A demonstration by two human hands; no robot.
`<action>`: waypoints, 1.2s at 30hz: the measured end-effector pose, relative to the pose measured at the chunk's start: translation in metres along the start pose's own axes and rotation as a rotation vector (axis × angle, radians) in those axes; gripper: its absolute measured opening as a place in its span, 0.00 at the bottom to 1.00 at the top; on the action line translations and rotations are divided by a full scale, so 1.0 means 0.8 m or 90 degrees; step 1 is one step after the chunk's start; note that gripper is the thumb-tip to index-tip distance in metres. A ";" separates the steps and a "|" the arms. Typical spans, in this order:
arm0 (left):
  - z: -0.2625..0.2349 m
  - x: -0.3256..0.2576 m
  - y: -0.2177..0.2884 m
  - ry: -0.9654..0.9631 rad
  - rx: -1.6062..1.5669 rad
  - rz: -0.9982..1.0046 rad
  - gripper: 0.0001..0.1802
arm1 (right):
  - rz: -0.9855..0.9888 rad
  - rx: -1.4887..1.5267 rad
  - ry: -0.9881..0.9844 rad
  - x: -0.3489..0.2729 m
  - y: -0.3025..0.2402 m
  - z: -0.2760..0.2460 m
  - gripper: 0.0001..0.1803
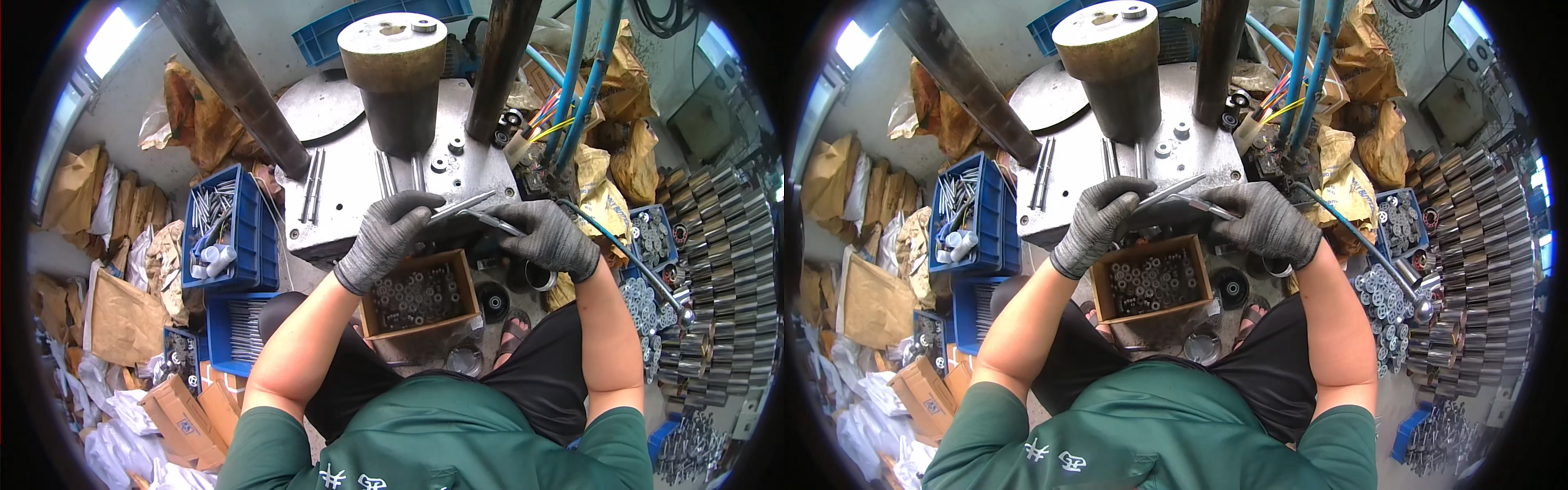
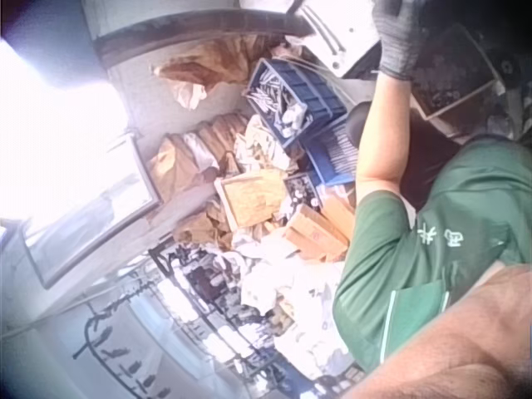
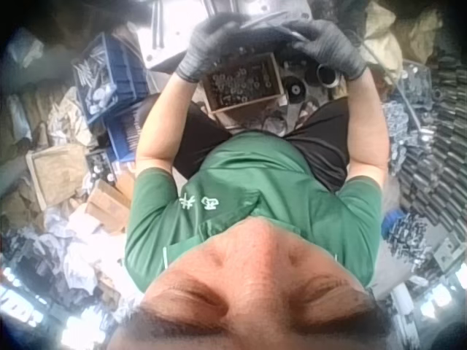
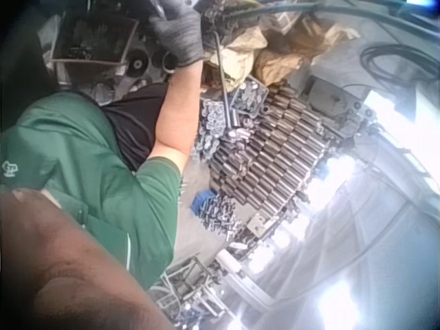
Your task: Using digital calipers to measure and inspect the dimensions of metal rods at an industrial workbench.
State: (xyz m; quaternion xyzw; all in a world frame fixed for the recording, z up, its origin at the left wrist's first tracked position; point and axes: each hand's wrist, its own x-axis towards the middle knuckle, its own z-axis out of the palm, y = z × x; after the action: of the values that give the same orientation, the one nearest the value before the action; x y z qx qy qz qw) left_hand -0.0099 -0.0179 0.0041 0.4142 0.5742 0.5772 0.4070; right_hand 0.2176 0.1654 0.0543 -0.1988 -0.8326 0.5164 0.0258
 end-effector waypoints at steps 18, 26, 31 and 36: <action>0.010 0.006 -0.010 -0.033 -0.186 -0.048 0.22 | -0.106 -0.062 -0.043 0.015 0.004 0.036 0.24; 0.007 0.011 -0.017 -0.074 -0.459 -0.092 0.28 | -0.152 -0.076 -0.003 0.018 0.004 0.045 0.25; 0.009 0.017 -0.021 -0.064 -0.565 -0.103 0.28 | -0.200 -0.210 0.049 0.025 0.012 0.051 0.26; 0.006 0.015 -0.011 -0.028 -0.630 -0.117 0.28 | -0.095 0.134 -0.042 0.030 0.018 0.059 0.26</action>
State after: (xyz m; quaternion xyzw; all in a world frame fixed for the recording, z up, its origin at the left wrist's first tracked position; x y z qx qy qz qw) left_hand -0.0094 -0.0054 -0.0043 0.1314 0.2572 0.7334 0.6154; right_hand 0.1883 0.1392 0.0161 -0.1156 -0.7864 0.6041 0.0573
